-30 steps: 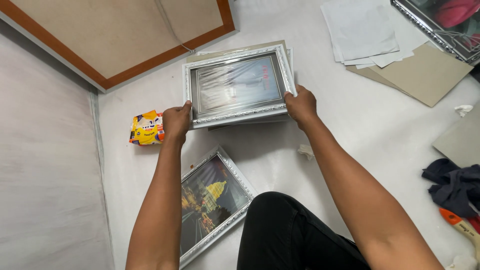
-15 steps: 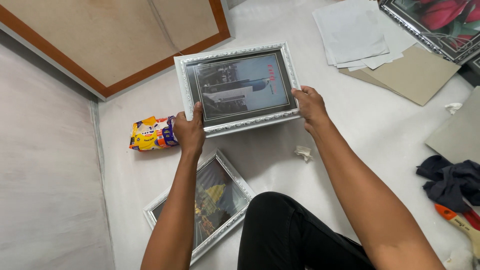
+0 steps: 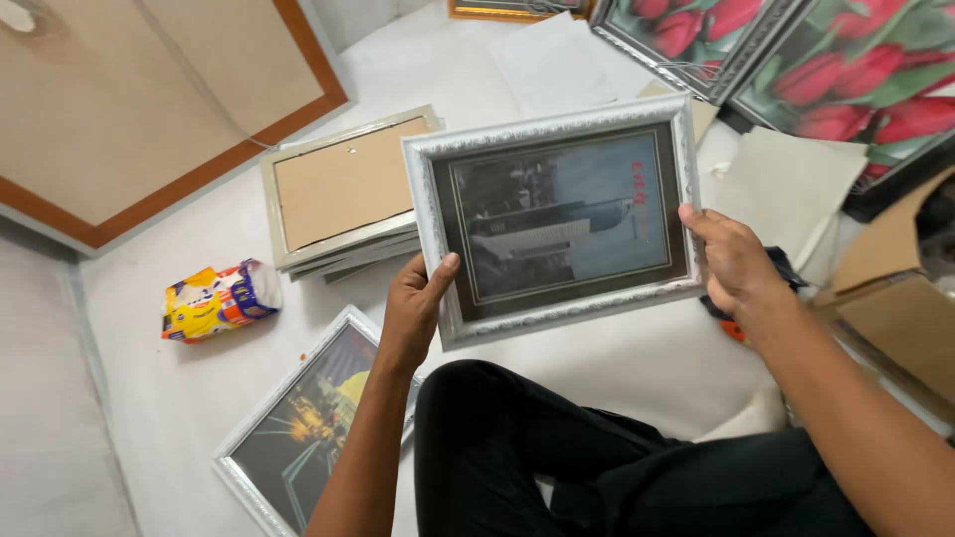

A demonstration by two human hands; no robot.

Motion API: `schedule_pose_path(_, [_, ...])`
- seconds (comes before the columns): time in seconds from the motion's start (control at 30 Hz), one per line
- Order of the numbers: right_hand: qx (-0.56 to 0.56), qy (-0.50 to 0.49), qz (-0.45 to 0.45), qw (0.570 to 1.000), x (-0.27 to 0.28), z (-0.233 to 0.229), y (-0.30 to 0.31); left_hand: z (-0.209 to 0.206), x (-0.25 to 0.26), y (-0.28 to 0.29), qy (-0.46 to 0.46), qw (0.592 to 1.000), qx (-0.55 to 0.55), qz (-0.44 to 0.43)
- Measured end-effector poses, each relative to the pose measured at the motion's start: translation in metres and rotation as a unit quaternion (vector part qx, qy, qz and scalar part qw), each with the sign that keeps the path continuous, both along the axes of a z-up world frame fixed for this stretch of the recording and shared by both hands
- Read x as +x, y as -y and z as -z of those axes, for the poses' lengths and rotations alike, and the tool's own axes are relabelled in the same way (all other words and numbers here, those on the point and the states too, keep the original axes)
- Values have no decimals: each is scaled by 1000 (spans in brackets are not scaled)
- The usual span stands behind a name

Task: Assembling a picture frame by inserting a photo, securing the backing, and cleaning the glass.

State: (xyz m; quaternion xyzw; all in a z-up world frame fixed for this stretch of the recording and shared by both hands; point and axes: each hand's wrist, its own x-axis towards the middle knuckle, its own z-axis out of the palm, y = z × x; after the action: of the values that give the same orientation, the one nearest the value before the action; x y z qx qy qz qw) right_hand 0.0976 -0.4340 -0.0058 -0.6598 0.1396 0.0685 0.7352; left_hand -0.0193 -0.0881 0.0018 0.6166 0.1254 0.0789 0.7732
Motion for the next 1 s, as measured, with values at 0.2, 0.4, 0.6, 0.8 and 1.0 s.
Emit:
schedule_pose_path(0.2, [-23,-46,54,997,-13,82,106,14,-2,71,-64,981,-156,98])
schedule_pose_path(0.4, [-76,-30,68,994,-21,71,124,38,20,102,-116,976,-171,71])
schedule_pose_path(0.6, [-591,-60,-44,804,17,149,188,92,66,100,-148,970,-194,10])
schedule_pose_path(0.8, [-618,-126,-88,771,26,168,166,105,82,104,-176,965,-196,-10])
schedule_pose_path(1.0, [-631,-171,-124,746,26,135,131,103,88,92,-184,970,-157,2])
